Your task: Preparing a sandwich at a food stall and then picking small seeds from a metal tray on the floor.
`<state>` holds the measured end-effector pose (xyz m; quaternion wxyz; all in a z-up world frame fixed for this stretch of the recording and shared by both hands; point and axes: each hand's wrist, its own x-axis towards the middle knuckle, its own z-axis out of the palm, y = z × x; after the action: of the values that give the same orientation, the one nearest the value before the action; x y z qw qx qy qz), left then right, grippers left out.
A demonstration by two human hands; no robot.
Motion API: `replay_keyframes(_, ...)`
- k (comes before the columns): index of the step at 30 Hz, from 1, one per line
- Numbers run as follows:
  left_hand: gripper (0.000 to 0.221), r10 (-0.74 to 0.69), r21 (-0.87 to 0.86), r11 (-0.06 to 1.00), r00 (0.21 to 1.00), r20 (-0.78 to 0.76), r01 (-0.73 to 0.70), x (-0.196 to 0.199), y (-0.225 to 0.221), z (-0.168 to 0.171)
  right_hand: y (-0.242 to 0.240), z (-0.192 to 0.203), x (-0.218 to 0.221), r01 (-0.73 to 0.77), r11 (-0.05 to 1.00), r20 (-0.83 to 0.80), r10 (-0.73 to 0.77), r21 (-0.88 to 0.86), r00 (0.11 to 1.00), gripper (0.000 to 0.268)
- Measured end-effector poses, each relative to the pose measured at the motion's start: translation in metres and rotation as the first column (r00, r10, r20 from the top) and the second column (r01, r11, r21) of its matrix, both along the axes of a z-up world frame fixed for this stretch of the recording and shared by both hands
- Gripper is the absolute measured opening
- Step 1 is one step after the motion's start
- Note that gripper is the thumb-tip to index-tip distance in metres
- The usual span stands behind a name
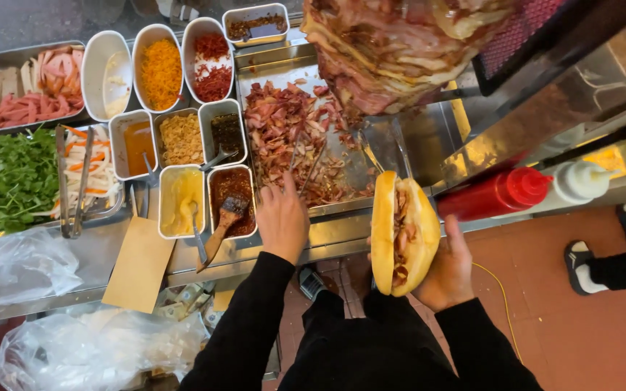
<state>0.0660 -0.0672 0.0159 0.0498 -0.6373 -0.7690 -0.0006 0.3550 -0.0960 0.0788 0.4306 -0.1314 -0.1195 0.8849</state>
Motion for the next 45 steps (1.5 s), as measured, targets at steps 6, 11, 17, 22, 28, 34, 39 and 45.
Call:
replay_keyframes(6,0.08,0.031,0.077,0.997,0.972,-0.233,-0.013,0.005,-0.006,-0.009,-0.02,-0.008,0.032,0.079,0.989,0.169,-0.058,-0.123,0.984,0.077)
replay_keyframes(11,0.066,-0.001,0.134,0.99,0.976,0.216,-0.029,0.071,-0.027,0.062,-0.017,0.048,0.023,0.232,0.891,0.566,0.033,-0.39,0.824,0.09)
replay_keyframes(17,0.107,-0.022,0.005,0.999,0.461,0.887,0.039,0.157,-0.111,0.141,-0.018,0.002,0.032,0.059,0.929,0.496,0.14,-0.364,0.857,0.07)
replay_keyframes(22,0.105,0.053,0.073,0.968,0.482,0.874,-0.24,0.158,-0.173,0.11,-0.04,0.005,-0.017,-0.234,0.93,0.435,0.342,-0.284,0.833,0.063)
replay_keyframes(28,0.1,0.213,0.139,0.845,0.563,0.799,-0.517,0.076,-0.248,0.122,-0.082,0.048,-0.086,-0.56,0.779,0.364,0.627,-0.282,0.689,0.079)
replay_keyframes(34,0.1,0.29,0.148,0.832,0.646,0.706,-0.535,-0.094,-0.297,0.101,-0.096,0.087,-0.146,-0.573,0.7,0.609,0.69,-0.426,0.391,0.06)
replay_keyframes(39,0.098,0.323,0.004,0.905,0.696,0.642,-0.425,-0.26,-0.278,0.047,-0.11,0.042,-0.202,-0.511,0.771,0.579,0.63,-0.381,0.518,0.057)
replay_keyframes(45,0.096,0.314,-0.047,0.93,0.721,0.618,-0.364,-0.383,-0.218,-0.024,-0.151,0.023,-0.306,-0.403,0.833,0.68,0.546,-0.378,0.49,0.058)
